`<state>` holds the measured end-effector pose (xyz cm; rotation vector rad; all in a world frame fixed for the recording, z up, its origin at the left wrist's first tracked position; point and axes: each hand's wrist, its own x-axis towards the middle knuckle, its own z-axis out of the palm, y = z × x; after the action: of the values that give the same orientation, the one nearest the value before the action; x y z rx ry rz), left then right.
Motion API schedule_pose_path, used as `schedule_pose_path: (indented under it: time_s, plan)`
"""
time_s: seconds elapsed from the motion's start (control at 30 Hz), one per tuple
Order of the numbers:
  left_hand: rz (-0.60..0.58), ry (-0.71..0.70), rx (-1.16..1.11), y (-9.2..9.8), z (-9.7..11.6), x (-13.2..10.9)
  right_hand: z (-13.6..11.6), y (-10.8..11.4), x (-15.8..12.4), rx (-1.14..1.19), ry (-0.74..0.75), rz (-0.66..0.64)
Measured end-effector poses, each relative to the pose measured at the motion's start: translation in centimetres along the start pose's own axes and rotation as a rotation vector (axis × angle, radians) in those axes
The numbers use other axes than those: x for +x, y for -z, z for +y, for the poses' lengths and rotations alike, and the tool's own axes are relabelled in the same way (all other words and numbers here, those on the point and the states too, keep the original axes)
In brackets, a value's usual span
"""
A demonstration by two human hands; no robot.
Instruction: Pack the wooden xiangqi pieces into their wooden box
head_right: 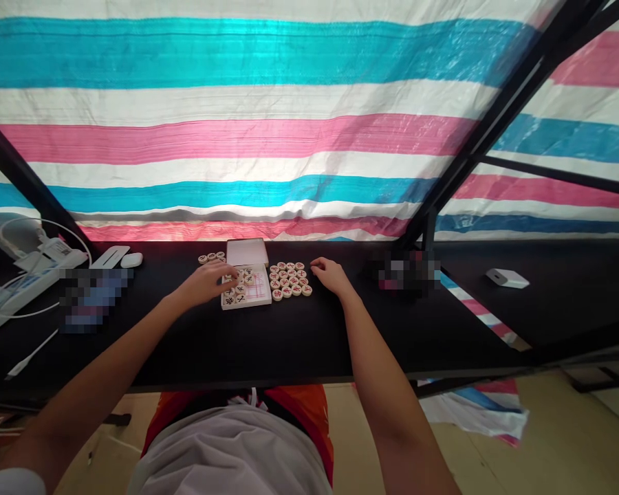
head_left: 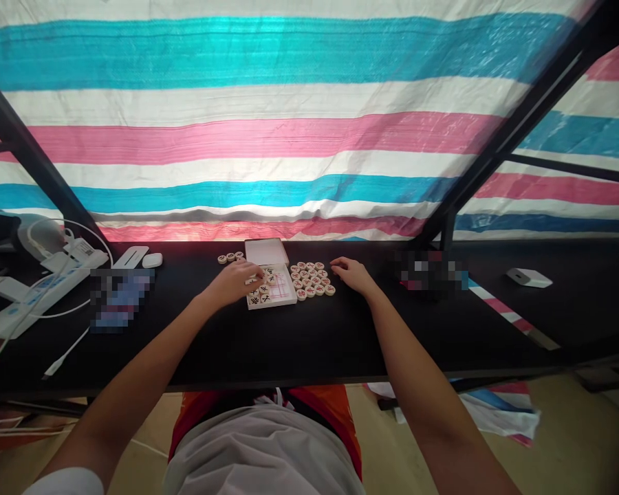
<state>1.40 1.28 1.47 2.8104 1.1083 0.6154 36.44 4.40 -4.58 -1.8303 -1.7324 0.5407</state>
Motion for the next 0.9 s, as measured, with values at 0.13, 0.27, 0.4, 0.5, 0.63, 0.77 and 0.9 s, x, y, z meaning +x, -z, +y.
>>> schedule_pose_path:
  time_s: [0.13, 0.27, 0.4, 0.5, 0.63, 0.77, 0.9]
  plan:
    - [-0.066, -0.121, 0.021, -2.6, 1.8, 0.8, 0.0, 0.0, -0.1, -0.008, 0.010, 0.004]
    - [-0.081, -0.133, 0.119, -4.1, 1.8, 0.8, 0.0, 0.1, 0.0, -0.001, 0.008, 0.003]
    - [-0.034, -0.147, 0.128, -3.6, 1.7, 0.6, 0.1, 0.0, 0.0, 0.003, -0.001, -0.001]
    - [-0.024, -0.095, 0.121, -2.2, 0.8, 0.4, 0.2, 0.0, 0.0, -0.001, 0.011, 0.006]
    - [-0.030, 0.173, 0.134, -0.2, -2.6, -0.4, 0.3, -0.1, 0.0, -0.006, 0.028, 0.011]
    - [-0.138, 0.300, 0.142, -0.2, -5.3, -1.3, 0.3, -0.1, 0.0, 0.000, 0.035, 0.015]
    - [-0.162, 0.302, 0.176, -0.6, -5.2, -1.3, 0.1, -0.1, 0.0, 0.000, 0.025, 0.015]
